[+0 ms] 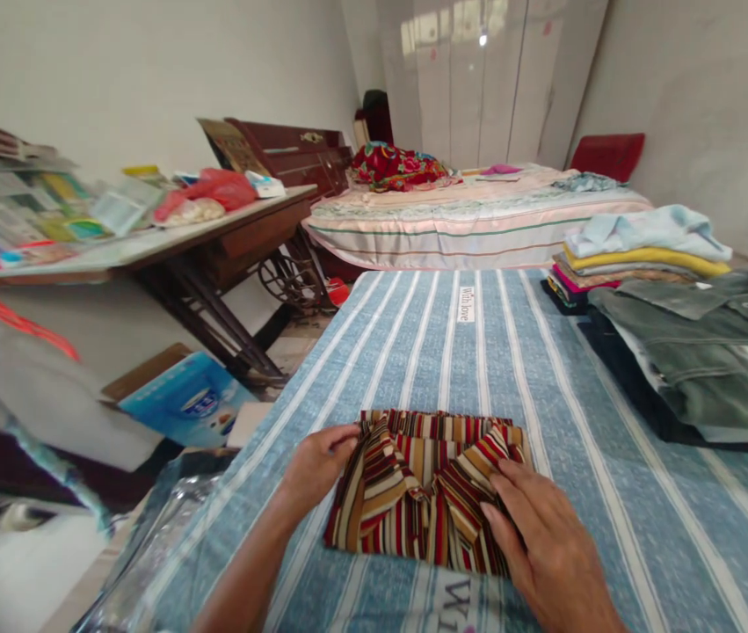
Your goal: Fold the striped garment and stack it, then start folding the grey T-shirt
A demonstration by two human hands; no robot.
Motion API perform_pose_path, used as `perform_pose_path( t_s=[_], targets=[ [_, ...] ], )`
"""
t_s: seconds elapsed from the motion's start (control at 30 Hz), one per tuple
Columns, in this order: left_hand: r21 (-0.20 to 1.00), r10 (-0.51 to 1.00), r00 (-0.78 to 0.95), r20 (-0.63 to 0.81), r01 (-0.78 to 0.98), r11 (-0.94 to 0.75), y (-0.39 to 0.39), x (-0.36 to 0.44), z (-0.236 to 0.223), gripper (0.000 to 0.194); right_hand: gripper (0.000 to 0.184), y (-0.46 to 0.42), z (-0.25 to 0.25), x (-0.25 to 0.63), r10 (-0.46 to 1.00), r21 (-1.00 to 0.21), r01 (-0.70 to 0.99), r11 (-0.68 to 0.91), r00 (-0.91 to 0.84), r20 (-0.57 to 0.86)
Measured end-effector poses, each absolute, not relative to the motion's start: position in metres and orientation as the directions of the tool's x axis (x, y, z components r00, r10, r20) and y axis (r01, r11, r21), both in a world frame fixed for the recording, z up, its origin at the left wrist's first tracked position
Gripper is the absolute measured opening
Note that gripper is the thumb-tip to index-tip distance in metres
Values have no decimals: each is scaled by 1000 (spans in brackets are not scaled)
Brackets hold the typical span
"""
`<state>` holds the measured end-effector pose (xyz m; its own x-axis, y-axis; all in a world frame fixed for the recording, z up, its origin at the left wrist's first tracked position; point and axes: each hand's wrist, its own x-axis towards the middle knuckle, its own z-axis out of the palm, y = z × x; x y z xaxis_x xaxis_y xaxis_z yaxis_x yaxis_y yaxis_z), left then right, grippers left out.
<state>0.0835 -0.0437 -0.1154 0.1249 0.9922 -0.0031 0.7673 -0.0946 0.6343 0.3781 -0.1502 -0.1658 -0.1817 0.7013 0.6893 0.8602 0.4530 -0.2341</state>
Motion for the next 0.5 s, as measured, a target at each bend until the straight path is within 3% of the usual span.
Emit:
perform_pose_path(
  t_s=[0.1, 0.27, 0.5],
  targets=[
    [580, 952, 276, -134, 801, -150, -26, 84, -114, 31, 29, -153, -161, 373, 656, -203, 839, 505, -221, 722],
    [607, 866, 435, -245, 766, -213, -8, 81, -107, 31, 28, -153, -154, 359, 594, -173, 803, 571, -258, 762],
    [672, 774, 543, -325, 709, -215, 7, 82, -105, 18, 29, -146, -162, 350, 661, -232, 800, 553, -251, 707]
  ],
)
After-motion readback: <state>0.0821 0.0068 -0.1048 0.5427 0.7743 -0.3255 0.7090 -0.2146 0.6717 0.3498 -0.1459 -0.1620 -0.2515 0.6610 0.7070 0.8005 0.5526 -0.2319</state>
